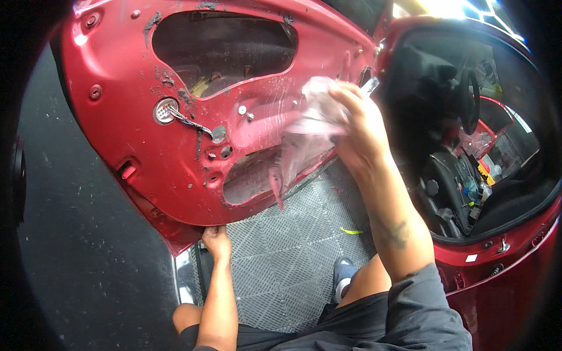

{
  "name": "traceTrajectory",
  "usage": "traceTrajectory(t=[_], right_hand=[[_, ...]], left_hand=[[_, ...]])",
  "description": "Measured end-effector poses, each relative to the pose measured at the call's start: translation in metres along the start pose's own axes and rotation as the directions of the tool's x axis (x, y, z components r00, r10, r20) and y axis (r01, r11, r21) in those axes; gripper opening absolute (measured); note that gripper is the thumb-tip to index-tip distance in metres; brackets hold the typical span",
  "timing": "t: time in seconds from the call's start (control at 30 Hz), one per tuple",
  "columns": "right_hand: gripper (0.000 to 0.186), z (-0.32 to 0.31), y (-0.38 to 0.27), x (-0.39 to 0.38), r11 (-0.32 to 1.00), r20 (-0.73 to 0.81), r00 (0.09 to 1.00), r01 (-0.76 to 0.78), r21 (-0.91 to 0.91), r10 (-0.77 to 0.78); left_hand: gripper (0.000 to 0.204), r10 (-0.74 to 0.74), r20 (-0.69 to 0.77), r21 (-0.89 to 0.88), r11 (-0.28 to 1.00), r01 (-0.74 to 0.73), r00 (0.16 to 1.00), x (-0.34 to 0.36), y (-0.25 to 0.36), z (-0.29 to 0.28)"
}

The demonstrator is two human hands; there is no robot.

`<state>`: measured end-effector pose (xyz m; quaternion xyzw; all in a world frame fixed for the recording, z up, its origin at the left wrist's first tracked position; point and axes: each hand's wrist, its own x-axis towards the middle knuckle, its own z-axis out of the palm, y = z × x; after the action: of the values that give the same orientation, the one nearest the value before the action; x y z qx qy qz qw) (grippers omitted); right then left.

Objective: The person uses a wrench to tighten bolts on the interior frame of a red car door. They then remove a plastic moisture barrier and install a black rubber seal along the door edge, pressing it into place by hand.

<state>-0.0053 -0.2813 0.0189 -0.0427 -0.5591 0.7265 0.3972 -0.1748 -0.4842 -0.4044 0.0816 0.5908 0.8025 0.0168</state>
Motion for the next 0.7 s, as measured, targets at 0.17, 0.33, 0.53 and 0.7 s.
traceTrajectory(t=[0.17,0.33,0.53,0.7], right_hand=[[0.038,0.036,0.029,0.076,0.859,0.221,0.922,0.378,-0.344,-0.317],[0.061,0.053,0.013,0.106,0.783,0.46,0.888,0.306,-0.542,-0.028],[0.053,0.042,0.027,0.179,-0.127,0.679,0.728,0.668,-0.733,-0.094],[0.051,0.065,0.065,0.171,-0.673,0.307,0.864,0.504,-0.541,0.4]], left_hand=[[0.018,-0.01,0.037,0.037,0.999,0.008,0.999,-0.018,-0.002,0.011],[0.02,0.065,-0.009,0.156,0.986,-0.063,0.998,-0.013,0.017,-0.006],[0.02,0.1,0.025,0.116,0.988,-0.102,0.995,-0.006,-0.027,0.001],[0.021,0.07,0.0,0.011,0.997,-0.07,0.998,-0.018,-0.035,0.018]])
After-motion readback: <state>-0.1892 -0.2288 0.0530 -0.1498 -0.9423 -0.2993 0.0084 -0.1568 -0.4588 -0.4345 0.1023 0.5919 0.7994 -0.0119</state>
